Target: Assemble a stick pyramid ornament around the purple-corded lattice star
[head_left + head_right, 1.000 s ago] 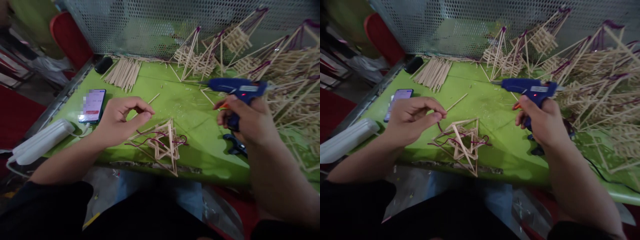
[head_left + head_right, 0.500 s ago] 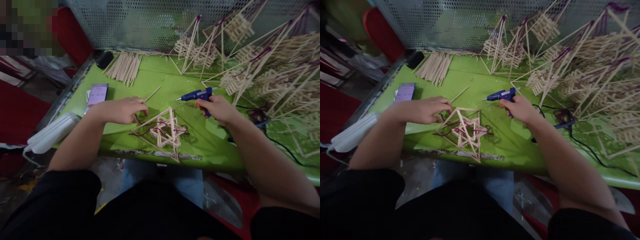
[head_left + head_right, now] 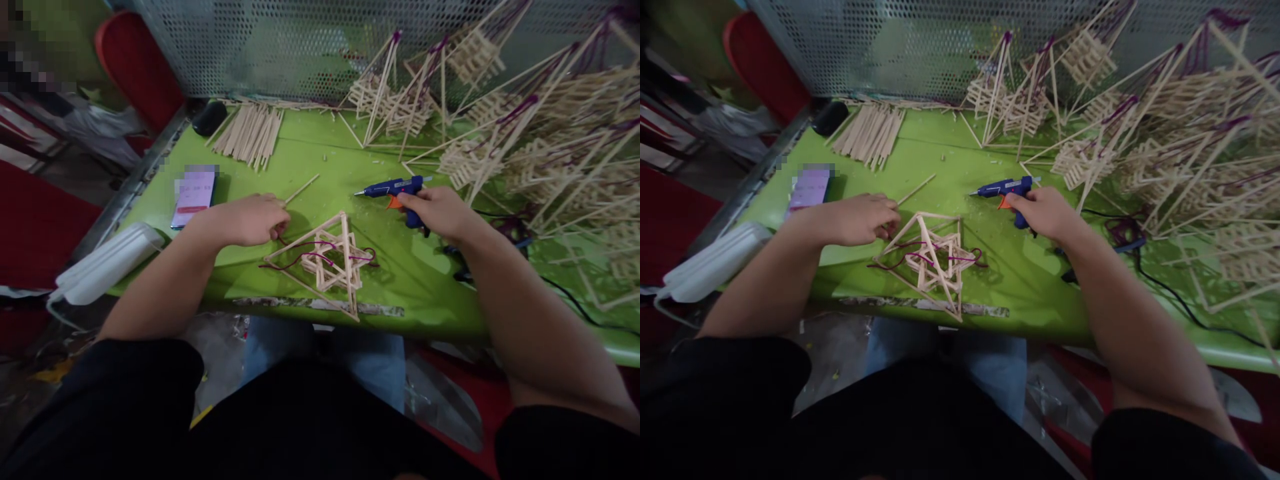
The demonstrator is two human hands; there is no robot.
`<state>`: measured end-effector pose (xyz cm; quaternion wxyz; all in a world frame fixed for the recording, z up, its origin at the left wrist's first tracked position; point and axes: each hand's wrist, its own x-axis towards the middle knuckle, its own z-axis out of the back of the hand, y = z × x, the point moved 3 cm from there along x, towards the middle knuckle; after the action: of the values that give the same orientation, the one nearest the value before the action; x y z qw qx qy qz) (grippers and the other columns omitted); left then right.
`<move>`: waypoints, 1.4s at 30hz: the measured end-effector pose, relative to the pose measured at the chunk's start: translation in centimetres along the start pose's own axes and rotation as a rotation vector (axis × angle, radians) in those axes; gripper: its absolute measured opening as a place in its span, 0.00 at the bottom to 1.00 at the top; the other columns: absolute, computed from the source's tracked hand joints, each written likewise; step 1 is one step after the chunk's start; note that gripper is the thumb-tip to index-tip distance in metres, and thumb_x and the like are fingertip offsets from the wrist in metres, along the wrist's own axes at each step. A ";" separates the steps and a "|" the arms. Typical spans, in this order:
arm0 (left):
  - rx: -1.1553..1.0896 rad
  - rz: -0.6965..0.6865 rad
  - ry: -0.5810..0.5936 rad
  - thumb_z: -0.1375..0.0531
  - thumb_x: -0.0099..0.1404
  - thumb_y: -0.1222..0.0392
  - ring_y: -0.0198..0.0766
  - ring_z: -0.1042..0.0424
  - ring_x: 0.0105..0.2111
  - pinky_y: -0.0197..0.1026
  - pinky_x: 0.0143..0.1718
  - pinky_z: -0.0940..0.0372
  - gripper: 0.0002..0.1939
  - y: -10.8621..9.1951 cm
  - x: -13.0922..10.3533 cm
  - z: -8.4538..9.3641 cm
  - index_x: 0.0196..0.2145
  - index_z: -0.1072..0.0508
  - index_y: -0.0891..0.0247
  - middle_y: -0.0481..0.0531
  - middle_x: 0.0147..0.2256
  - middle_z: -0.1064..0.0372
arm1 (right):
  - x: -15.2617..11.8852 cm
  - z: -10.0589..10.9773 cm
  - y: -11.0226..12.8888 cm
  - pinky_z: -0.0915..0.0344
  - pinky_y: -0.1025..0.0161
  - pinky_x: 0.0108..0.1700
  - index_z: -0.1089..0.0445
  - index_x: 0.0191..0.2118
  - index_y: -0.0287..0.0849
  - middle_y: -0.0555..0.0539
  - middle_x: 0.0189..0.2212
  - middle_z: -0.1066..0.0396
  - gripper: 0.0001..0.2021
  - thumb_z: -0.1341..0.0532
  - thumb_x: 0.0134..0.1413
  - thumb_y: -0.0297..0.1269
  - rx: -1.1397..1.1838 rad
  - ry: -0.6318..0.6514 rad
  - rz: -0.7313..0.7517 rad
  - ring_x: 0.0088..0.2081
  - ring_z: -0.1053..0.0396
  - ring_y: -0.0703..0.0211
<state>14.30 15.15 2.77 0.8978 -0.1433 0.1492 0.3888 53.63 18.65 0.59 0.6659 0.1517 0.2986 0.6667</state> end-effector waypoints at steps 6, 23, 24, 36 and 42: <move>-0.112 0.032 -0.084 0.43 0.74 0.61 0.46 0.30 0.39 0.47 0.41 0.40 0.05 0.6 -1.0 0.7 0.42 0.28 0.61 0.58 0.40 0.25 | -2.7 2.5 1.9 0.43 0.52 0.36 0.30 0.29 0.48 0.42 0.27 0.27 0.25 0.35 0.71 0.62 -0.345 -0.214 0.084 0.30 0.36 0.52; -0.658 -0.113 -0.521 0.35 0.72 0.64 0.36 0.22 0.34 0.39 0.38 0.31 0.03 -2.1 -3.6 5.0 0.41 0.20 0.60 0.49 0.34 0.19 | -9.3 -2.2 6.3 0.31 0.52 0.41 0.25 0.47 0.47 0.43 0.40 0.16 0.05 0.36 0.71 0.39 -0.206 0.344 0.657 0.38 0.21 0.46; -0.722 -0.148 -0.561 0.35 0.71 0.66 0.35 0.23 0.31 0.39 0.35 0.32 0.04 -2.0 -3.5 5.0 0.40 0.19 0.60 0.49 0.32 0.20 | -9.2 -2.1 6.3 0.32 0.52 0.42 0.24 0.46 0.47 0.44 0.39 0.16 0.06 0.37 0.72 0.40 -0.209 0.328 0.677 0.38 0.21 0.46; -1.094 -0.283 -0.962 0.29 0.66 0.53 0.34 0.34 0.26 0.44 0.31 0.38 0.08 -0.7 -2.2 4.1 0.34 0.21 0.57 0.48 0.27 0.27 | -10.0 1.4 7.0 0.29 0.58 0.39 0.20 0.44 0.48 0.50 0.36 0.20 0.02 0.28 0.69 0.37 0.346 0.306 0.749 0.35 0.25 0.58; -1.080 -0.424 -0.996 0.28 0.69 0.56 0.38 0.28 0.29 0.45 0.32 0.34 0.05 -1.8 -2.5 4.0 0.38 0.18 0.59 0.51 0.29 0.24 | -10.2 1.1 6.2 0.34 0.61 0.29 0.19 0.45 0.49 0.52 0.31 0.24 0.04 0.26 0.70 0.38 0.658 0.374 0.667 0.27 0.30 0.61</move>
<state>14.63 13.88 7.61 0.7198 -0.3955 -0.5148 0.2458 50.05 9.26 7.20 0.2688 0.3188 0.5424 0.7293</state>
